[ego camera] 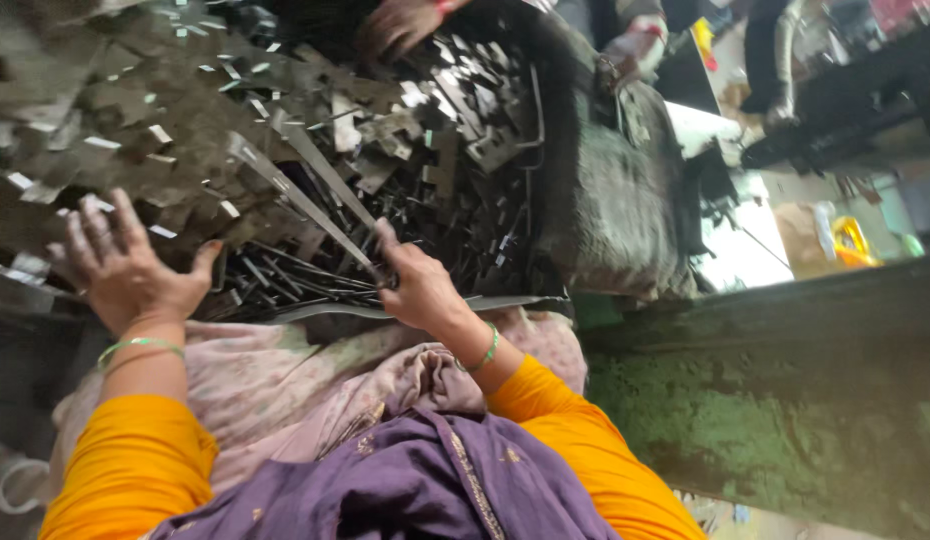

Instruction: The person sits on the floor and sorts small metal brackets from a large pile, picking them up by hand and placing them into a separate pile. The task involves repetitive picking and placing of identical metal pieces.

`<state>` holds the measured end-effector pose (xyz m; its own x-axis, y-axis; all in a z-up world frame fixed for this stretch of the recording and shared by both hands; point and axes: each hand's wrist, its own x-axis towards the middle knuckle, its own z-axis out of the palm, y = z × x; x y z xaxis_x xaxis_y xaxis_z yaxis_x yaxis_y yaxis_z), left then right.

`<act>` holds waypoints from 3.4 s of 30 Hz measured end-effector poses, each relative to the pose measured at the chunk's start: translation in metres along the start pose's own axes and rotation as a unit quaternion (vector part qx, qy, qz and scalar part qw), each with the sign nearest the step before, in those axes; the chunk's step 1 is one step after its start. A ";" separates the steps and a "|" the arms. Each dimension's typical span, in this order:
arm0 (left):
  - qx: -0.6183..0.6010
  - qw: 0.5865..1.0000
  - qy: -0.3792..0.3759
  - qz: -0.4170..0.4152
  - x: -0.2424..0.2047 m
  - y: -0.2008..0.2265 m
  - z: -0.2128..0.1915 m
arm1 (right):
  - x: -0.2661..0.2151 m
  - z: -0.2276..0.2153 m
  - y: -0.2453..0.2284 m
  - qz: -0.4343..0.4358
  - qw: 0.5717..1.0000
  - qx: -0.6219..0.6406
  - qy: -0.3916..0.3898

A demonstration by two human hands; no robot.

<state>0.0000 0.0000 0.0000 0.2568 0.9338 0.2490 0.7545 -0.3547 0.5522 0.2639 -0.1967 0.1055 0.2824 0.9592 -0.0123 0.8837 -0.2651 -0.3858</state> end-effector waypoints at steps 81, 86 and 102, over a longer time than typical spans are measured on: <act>-0.026 0.987 0.099 0.121 -0.016 -0.002 0.028 | -0.148 -0.087 0.154 0.200 0.972 0.035 0.121; 0.024 0.986 0.088 0.139 -0.014 0.018 0.034 | -0.118 -0.094 0.138 0.131 0.963 0.009 0.235; -0.048 0.987 0.035 0.149 -0.008 0.012 0.027 | 0.233 0.011 -0.106 -0.128 0.932 0.338 0.023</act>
<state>0.0228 -0.0107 -0.0171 0.4140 0.7828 0.4645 0.5906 -0.6193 0.5174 0.2318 0.0562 0.1335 0.1250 0.9730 0.1939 0.4908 0.1092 -0.8644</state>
